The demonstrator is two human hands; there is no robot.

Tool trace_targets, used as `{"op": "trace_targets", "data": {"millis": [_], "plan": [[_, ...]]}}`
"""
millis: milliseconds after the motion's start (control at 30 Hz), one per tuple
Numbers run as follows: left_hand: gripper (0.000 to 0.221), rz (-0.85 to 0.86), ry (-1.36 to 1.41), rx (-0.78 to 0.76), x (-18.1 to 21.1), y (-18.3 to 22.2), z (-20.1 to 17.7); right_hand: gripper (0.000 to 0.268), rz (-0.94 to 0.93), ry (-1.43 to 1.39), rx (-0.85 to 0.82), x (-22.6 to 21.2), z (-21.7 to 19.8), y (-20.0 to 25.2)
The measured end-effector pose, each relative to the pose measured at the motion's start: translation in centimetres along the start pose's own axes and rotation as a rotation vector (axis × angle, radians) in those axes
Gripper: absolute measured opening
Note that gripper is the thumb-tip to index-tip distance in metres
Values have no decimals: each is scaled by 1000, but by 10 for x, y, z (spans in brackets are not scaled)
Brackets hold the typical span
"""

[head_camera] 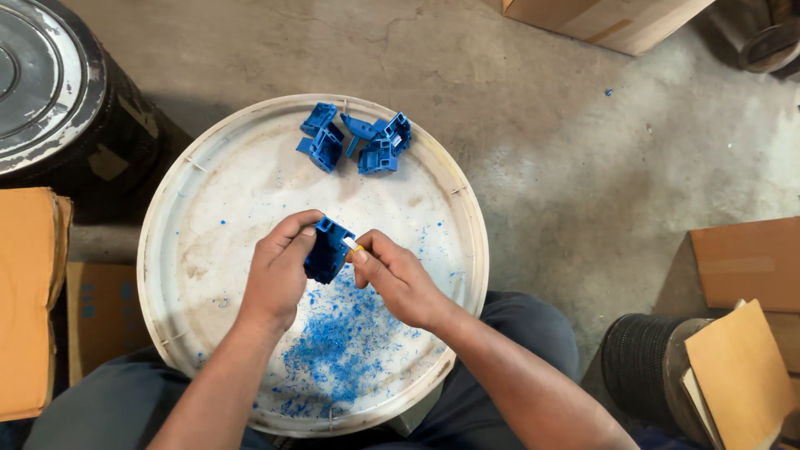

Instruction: The person uses a small yellow deburring tool to scrape excess material from the edges of several blue plastic components over a white plastic lid.

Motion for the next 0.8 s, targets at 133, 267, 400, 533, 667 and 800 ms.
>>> {"op": "trace_targets", "data": {"millis": [133, 267, 400, 533, 667, 800], "plan": [[25, 16, 0, -30, -4, -12, -1, 28, 140, -51, 90, 14, 0, -11], [25, -22, -9, -34, -3, -15, -1, 29, -44, 116, 164, 5, -16, -22], [20, 32, 27, -39, -2, -14, -4, 25, -47, 200, 103, 1, -8, -22], [20, 186, -97, 27, 5, -13, 1, 33, -101, 262, 15, -9, 1, -18], [19, 321, -300, 71, 20, -5, 2, 66, -171, 503, 4, -17, 5, -16], [20, 256, -343, 26, 25, 0, 7, 87, -192, 574, 0, -13, 7, -18]]}}
Point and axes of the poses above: each hand's wrist, its own y-axis away from the middle knuckle, its own z-axis out of the palm, x = y × z, the point moved 3 cm from there along -y, towards the middle knuckle, and after that the axes turned 14 degrees about x, right-handed, at the moved point
